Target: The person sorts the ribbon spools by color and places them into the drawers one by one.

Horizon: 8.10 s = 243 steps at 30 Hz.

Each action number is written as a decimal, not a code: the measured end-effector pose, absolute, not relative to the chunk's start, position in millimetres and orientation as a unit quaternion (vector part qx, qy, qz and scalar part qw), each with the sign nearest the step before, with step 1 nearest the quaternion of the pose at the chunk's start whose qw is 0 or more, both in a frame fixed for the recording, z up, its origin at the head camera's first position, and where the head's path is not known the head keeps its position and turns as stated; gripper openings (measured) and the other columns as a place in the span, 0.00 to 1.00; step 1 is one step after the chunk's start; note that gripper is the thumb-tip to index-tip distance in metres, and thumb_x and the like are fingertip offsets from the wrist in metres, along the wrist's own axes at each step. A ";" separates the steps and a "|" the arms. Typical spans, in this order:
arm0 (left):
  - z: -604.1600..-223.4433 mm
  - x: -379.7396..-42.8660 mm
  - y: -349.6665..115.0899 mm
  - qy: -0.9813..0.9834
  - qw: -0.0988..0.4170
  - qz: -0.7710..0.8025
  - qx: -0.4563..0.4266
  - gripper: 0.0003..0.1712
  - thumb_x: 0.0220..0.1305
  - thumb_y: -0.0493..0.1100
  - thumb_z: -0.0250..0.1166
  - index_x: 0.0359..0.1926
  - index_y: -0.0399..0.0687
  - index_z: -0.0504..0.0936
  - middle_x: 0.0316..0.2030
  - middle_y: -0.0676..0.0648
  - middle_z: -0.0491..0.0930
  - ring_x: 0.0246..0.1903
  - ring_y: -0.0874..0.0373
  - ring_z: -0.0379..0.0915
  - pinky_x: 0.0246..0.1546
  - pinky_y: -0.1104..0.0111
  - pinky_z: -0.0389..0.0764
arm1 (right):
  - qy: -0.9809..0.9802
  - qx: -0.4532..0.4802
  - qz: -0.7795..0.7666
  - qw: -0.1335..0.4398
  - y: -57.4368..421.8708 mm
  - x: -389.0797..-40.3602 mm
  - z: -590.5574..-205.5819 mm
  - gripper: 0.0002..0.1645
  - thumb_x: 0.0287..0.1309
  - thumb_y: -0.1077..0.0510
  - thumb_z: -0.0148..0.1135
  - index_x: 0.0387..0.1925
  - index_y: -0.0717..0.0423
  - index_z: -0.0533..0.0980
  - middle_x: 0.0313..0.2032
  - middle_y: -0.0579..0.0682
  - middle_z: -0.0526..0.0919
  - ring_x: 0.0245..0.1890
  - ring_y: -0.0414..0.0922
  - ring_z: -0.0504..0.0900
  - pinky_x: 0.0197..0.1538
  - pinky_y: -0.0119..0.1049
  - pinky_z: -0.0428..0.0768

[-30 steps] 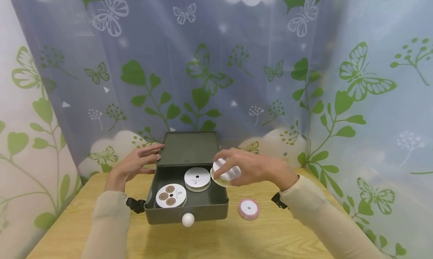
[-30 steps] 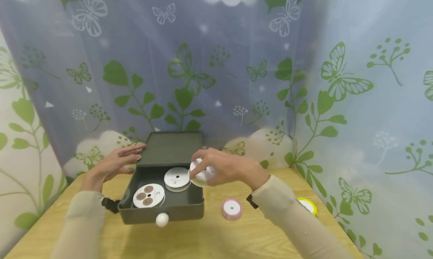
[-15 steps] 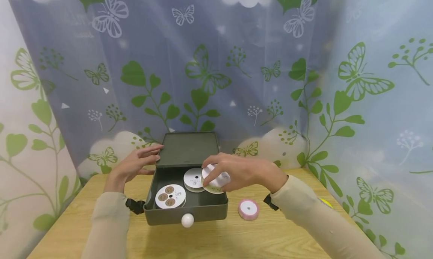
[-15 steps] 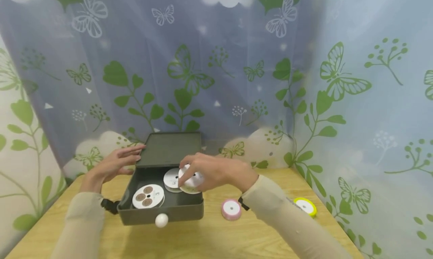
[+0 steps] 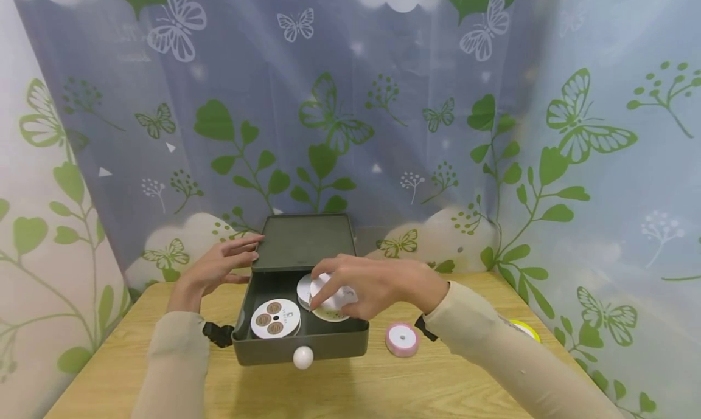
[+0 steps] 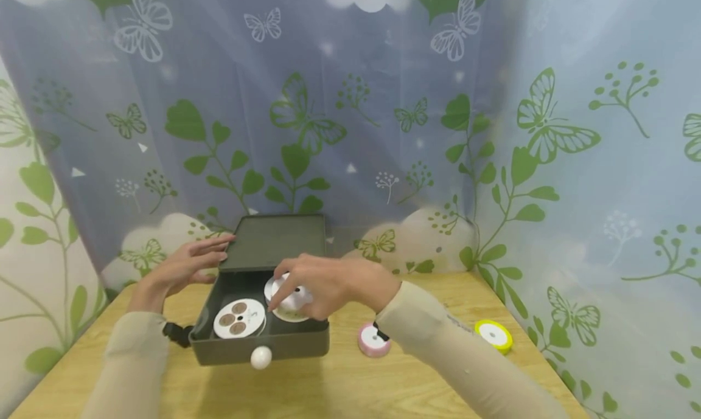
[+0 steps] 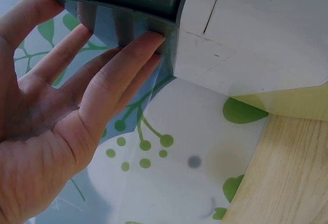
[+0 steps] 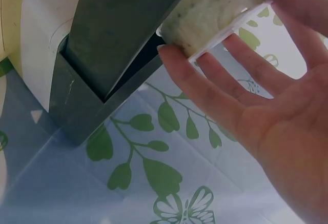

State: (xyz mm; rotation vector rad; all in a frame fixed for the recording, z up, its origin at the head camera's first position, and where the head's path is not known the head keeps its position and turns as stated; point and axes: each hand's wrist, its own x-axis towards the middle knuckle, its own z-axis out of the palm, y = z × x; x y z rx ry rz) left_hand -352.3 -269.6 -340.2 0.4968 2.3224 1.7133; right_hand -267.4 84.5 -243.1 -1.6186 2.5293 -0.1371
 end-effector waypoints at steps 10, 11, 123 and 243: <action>-339.1 -351.2 -269.1 0.787 0.106 0.583 0.171 0.40 0.78 0.49 0.59 0.82 0.48 0.54 0.82 0.35 0.47 0.79 0.30 0.46 0.62 0.49 0.83 | 0.841 -0.531 -0.017 0.103 75.4 -268.2 -241.8 0.30 0.58 0.67 0.70 0.61 0.41 0.84 0.72 0.55 0.71 0.72 0.53 0.69 0.74 0.48 0.72; -338.9 -351.1 -269.1 0.787 0.107 0.583 0.171 0.40 0.78 0.49 0.59 0.82 0.48 0.54 0.82 0.35 0.47 0.79 0.30 0.46 0.62 0.49 0.83 | 0.841 -0.531 -0.014 0.104 74.8 -268.7 -242.1 0.30 0.57 0.66 0.71 0.61 0.41 0.84 0.72 0.55 0.71 0.72 0.52 0.69 0.74 0.47 0.72; -335.9 -353.6 -270.4 0.786 0.122 0.579 0.177 0.40 0.78 0.48 0.60 0.82 0.46 0.54 0.82 0.34 0.48 0.78 0.29 0.48 0.61 0.49 0.84 | 0.797 -0.573 -0.189 -0.009 110.7 -238.6 -262.4 0.24 0.63 0.57 0.73 0.59 0.58 0.82 0.53 0.52 0.88 0.49 0.46 0.87 0.43 0.18 0.83; -335.9 -352.6 -270.1 0.788 0.118 0.575 0.184 0.40 0.78 0.48 0.59 0.82 0.45 0.53 0.82 0.33 0.46 0.78 0.29 0.47 0.65 0.39 0.77 | 0.817 -0.490 -0.226 -0.203 51.1 -224.4 -337.8 0.06 0.53 0.62 0.78 0.34 0.54 0.90 0.28 0.44 0.92 0.25 0.32 0.88 0.32 0.09 0.76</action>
